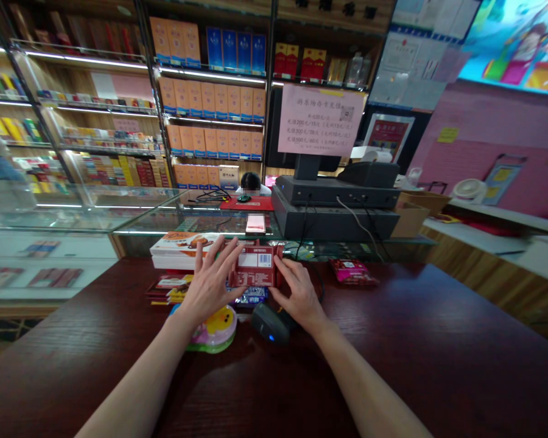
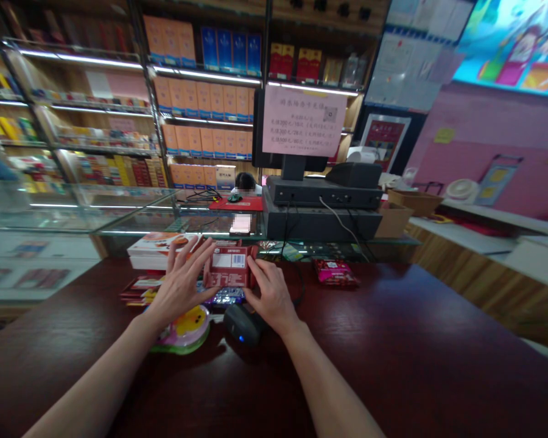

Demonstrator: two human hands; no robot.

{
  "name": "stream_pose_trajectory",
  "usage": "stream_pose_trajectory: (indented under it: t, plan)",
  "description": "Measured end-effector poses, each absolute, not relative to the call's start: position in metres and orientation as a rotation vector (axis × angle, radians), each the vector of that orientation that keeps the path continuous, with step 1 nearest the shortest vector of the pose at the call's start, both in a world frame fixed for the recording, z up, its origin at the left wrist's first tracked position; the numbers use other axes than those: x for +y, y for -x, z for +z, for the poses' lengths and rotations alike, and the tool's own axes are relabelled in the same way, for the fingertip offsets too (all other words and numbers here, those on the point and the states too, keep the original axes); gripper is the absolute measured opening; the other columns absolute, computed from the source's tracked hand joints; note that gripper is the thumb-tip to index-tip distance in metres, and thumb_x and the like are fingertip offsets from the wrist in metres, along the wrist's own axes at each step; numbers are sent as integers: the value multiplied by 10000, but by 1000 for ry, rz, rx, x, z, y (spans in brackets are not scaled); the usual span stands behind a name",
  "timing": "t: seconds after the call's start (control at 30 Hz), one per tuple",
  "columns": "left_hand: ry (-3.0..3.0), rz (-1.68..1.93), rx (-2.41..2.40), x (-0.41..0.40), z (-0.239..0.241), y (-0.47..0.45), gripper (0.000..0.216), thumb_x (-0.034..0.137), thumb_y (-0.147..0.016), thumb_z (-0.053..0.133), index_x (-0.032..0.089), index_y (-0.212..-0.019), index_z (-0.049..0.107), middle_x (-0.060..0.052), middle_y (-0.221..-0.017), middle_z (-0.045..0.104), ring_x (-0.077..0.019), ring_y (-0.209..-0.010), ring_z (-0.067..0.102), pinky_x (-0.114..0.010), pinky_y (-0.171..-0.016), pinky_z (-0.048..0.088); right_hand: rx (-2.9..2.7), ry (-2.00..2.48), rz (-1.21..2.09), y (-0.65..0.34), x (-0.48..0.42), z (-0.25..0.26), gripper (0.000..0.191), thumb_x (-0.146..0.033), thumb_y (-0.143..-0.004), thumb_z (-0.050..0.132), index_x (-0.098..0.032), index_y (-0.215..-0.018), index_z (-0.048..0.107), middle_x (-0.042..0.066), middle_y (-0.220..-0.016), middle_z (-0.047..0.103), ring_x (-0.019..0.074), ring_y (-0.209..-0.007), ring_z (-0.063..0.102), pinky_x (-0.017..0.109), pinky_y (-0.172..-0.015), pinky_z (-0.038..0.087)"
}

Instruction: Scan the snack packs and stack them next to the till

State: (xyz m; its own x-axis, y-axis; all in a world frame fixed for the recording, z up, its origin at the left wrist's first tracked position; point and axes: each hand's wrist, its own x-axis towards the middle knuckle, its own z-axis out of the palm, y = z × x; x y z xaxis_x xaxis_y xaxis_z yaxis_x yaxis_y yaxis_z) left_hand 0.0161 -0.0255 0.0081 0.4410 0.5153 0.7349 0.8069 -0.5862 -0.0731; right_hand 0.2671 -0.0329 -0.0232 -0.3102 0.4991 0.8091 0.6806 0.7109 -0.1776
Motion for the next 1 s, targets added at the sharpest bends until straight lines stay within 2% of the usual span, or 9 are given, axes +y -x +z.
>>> stream_pose_trajectory:
  t: [0.17, 0.53, 0.77, 1.0]
  plan:
    - [2317, -954, -1112, -27, 10, -16, 896, 371, -818, 709, 229, -1564, 235, -106, -1538, 468, -340, -1506, 244, -639, -1232, 25, -1987, 884, -264, -266, -35, -21, 729, -249, -921, 620, -273, -1573, 295, 131, -1304, 595, 297, -1196, 577, 467, -986, 492]
    - [2304, -902, -1170, -27, 9, -19, 939, 396, -830, 670, 174, -1577, 147, -175, -1445, 503, -318, -1362, 483, -625, -1236, 17, -2024, 926, -265, -268, -29, -28, 650, -254, -963, 582, -268, -1558, 320, 133, -1407, 562, 290, -1282, 536, 474, -1026, 466]
    - [2302, -904, -1201, -25, 7, -16, 947, 373, -799, 695, 188, -1567, 173, -163, -1423, 505, -320, -1358, 480, -616, -1242, 27, -2025, 941, -215, -274, -25, -33, 651, -273, -955, 597, -266, -1550, 334, 120, -1430, 561, 279, -1305, 526, 461, -1044, 456]
    - [2300, -918, -1217, -21, 4, -9, 914, 379, -809, 697, 199, -1556, 204, -160, -1429, 505, -318, -1368, 473, -613, -1243, 30, -2031, 1011, -203, -285, -17, -42, 504, -262, -983, 532, -240, -1481, 453, 112, -1364, 619, 257, -1250, 566, 434, -1023, 456]
